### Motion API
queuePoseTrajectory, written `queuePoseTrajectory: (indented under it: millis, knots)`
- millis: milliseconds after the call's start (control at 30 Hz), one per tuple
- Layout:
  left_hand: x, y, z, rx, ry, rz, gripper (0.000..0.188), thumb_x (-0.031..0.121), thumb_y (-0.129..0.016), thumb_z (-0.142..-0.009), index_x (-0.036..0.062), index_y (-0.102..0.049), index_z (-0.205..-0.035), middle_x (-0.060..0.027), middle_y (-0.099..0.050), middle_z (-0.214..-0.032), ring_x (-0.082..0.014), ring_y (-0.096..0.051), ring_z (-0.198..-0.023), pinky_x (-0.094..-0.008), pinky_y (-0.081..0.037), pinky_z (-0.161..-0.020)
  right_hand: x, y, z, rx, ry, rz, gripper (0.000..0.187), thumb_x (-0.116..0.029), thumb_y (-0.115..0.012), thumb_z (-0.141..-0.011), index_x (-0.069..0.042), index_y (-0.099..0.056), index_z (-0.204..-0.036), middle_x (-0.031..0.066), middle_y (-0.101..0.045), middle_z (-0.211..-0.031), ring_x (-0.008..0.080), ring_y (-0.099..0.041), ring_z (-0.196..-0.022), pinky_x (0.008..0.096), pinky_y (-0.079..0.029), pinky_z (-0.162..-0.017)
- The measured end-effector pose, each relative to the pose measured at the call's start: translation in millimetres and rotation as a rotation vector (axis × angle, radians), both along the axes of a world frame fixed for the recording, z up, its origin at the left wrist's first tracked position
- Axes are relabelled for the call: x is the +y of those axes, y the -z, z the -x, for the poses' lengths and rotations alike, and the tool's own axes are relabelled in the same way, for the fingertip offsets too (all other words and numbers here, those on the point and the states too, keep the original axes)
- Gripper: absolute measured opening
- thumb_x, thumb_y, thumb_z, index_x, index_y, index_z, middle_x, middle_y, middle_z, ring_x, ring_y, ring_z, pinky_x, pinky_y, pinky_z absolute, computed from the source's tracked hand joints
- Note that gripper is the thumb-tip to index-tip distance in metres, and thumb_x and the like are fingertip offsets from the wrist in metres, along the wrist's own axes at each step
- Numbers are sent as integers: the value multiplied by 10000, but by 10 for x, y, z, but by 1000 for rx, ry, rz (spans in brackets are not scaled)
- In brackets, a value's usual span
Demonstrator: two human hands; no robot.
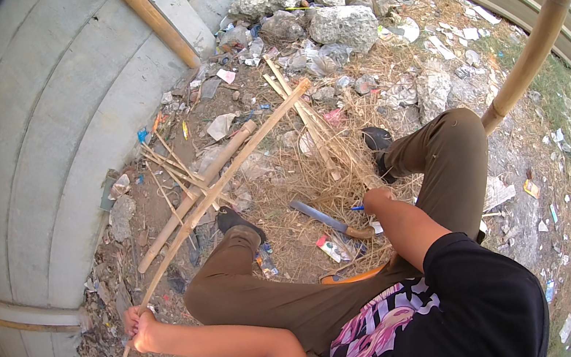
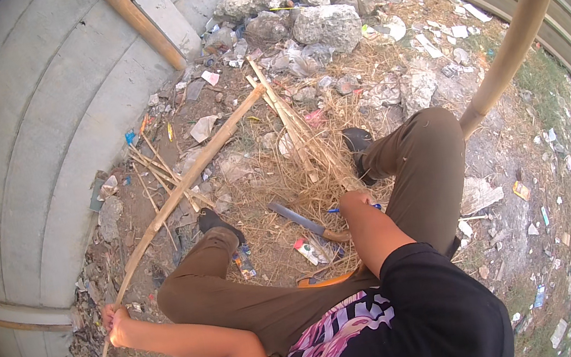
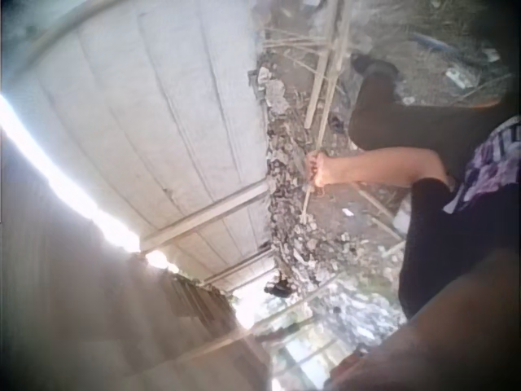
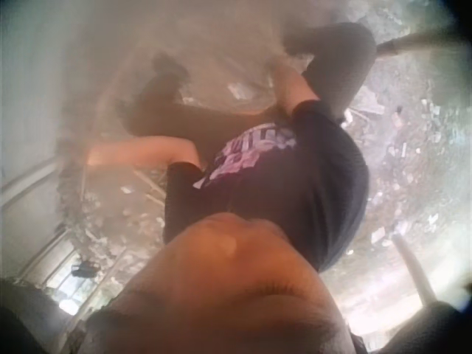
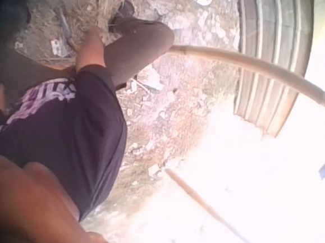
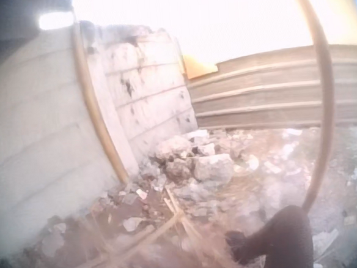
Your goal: The person sits on the ground and uses a knife to sharpen a thin wooden stick, holding it with both hands and rotating it to shave off the outer layer. The person then switches to a second stick and continues the same sharpening process.
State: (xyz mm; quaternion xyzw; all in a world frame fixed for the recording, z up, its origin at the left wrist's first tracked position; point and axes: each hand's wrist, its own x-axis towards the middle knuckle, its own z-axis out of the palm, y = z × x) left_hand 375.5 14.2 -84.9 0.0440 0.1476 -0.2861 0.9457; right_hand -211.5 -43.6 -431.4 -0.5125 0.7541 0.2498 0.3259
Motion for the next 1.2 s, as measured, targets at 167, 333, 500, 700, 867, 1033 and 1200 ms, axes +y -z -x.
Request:
queuePoseTrajectory:
  millis: [167,333,500,700,867,1033,1200]
  knots:
    - [-49,-60,154,-94,-75,-17,669,722,-348,-946,187,-274,-552,54,-172,-503,-102,-194,-438,-274,-153,-435,-604,-771,64,-441,112,-331,289,-93,-593,-773,-46,-678,-1045,141,-710,-937,251,-710,-809,422,-579,-729]
    - [-174,-121,355,-43,-212,-156,672,756,-349,-929,196,-265,-567,54,-171,-500,-113,-200,-437,-285,-162,-448,-1110,-1927,320,-1130,-5,-36,312,-247,-611,-861,-42,-622,-1095,34,-558,-736,112,-523,-604,293,-457,-566]
    - [-459,-233,613,49,-176,-169,674,774,-317,-927,201,-265,-576,53,-166,-504,-116,-205,-441,-297,-163,-454,-644,-3264,178,-1408,221,125,378,-417,-518,-992,-83,-625,-1132,-29,-477,-745,83,-431,-605,274,-379,-549]
    - [-728,-344,1013,-54,-142,-165,685,788,-257,-929,192,-250,-592,53,-170,-505,-126,-204,-441,-291,-196,-463,-577,-3514,259,-1624,338,924,175,-232,-643,-981,-86,-545,-981,5,-558,-781,126,-624,-657,288,-512,-591]
    - [-840,-455,1422,-152,-167,-130,689,792,-206,-933,185,-274,-615,40,-194,-507,-132,-223,-455,-314,-252,-485,-745,-3389,-95,-1792,610,794,307,-284,-760,-890,-95,-521,-930,5,-538,-661,72,-403,-448,290,-357,-418]
    - [-543,-2,2155,-349,-29,-58,721,780,-162,-944,148,-307,-629,-1,-249,-521,-177,-285,-508,-348,-326,-565,-828,-3321,-309,-1774,866,802,351,-307,-806,-848,-104,-520,-844,-8,-490,-611,71,-387,-436,290,-361,-424]
    - [92,361,2378,-491,107,-49,695,718,-239,-982,113,-405,-682,-40,-381,-645,-225,-420,-673,-381,-404,-722,-888,-3125,-460,-1655,889,794,277,-199,-762,-869,-81,-514,-836,4,-505,-643,76,-392,-444,301,-393,-437]
